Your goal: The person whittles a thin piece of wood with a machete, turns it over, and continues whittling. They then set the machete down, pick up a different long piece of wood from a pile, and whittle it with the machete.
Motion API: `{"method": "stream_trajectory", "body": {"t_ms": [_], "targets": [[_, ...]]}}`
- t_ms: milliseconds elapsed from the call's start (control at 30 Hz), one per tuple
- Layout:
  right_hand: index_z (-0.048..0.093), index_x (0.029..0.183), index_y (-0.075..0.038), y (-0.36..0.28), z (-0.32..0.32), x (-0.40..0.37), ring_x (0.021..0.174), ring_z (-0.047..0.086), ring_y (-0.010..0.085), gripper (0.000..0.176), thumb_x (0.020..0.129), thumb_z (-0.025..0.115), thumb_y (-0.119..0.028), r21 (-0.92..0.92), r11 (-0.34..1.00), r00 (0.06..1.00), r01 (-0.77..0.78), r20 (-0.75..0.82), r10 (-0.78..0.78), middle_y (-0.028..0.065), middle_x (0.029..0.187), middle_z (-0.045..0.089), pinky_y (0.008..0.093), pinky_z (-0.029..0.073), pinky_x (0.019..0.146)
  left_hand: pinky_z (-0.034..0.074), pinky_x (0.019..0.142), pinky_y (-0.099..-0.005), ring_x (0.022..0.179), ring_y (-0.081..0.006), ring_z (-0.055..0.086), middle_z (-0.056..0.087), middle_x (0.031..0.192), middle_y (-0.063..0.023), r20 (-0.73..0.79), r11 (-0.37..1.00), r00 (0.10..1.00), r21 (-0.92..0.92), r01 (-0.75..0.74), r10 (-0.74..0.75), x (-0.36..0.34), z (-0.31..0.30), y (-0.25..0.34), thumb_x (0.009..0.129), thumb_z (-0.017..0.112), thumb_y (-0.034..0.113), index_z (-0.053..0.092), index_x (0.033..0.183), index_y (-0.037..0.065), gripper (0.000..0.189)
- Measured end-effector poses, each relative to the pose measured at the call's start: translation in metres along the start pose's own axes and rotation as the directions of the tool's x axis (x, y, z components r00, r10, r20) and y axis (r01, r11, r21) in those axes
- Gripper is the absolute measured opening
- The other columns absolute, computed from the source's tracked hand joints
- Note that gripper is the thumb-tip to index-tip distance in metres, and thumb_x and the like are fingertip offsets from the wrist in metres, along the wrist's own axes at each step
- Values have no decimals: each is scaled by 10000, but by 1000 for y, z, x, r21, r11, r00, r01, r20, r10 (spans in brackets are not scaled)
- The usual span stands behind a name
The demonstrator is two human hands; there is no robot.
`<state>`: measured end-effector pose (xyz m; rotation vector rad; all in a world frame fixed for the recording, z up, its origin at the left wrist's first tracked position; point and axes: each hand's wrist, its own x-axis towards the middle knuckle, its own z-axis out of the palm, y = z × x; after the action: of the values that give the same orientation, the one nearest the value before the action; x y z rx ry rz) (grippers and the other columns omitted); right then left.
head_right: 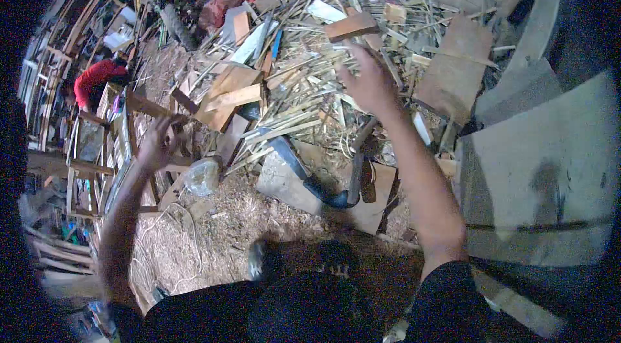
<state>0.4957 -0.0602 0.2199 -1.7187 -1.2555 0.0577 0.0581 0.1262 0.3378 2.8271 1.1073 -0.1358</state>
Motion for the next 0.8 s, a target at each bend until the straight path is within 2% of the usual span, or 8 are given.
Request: {"method": "stream_trajectory", "body": {"t_ms": [33,167,333,367,500,667,767,800], "targets": [[559,1248,-11,5,2,12,1130,578,392,470,851,688,-227,-62,998,999,34,2,-34,243,1207,603,434,458,969,385,1044,-462,1227,-416,468,530,1273,-236,-54,965,988,231,-127,143,3,1,-33,861,663,237,523,1270,2,492],[562,1234,-8,13,18,61,1123,574,388,462,841,696,-210,-60,986,987,156,-21,-158,237,1186,607,438,453,973,400,1020,-459,1205,-387,497,561,1244,-206,-141,937,963,299,-179,229,38,-65,-19,846,668,228,548,1242,2,471],[569,1205,3,33,54,103,1114,572,380,459,838,713,-232,-133,976,984,172,64,-165,216,1169,611,431,450,974,435,985,-464,1172,-381,528,571,1217,-200,-430,994,900,-47,-101,71,133,-8,-51,915,631,269,563,1220,43,386],[567,1211,4,39,63,107,1126,567,376,465,839,714,-233,-124,981,983,150,120,-135,215,1189,606,429,448,978,436,990,-464,1173,-388,525,559,1243,-199,-346,993,937,-115,7,-47,143,14,-57,907,635,316,559,1242,49,435],[555,1243,-1,76,108,128,1172,547,368,492,858,691,-276,-279,951,973,134,220,-73,221,1258,577,430,439,992,415,1019,-462,1188,-379,503,554,1254,-185,-199,976,965,162,-142,174,195,75,-96,884,634,419,548,1269,59,533],[479,1354,-27,124,175,155,1197,538,358,601,852,697,-276,-383,924,890,21,428,157,193,1277,567,429,409,1026,402,1024,-472,1188,-374,499,567,1235,-185,-230,995,971,-57,-79,64,244,141,-129,893,626,396,562,1256,67,494],[470,1368,-32,145,218,165,1213,525,362,629,845,702,-293,-393,916,910,85,405,90,185,1283,570,429,415,1021,408,1008,-468,1169,-384,499,553,1235,-177,-280,993,955,-38,-110,95,257,185,-139,861,663,343,560,1245,82,475],[479,1363,-35,152,232,171,1237,505,366,633,839,705,-310,-391,920,893,3,416,174,192,1311,556,433,413,1029,411,998,-468,1164,-371,496,551,1212,-163,-299,992,950,-52,-111,91,258,188,-133,855,666,351,556,1242,93,478]]}}
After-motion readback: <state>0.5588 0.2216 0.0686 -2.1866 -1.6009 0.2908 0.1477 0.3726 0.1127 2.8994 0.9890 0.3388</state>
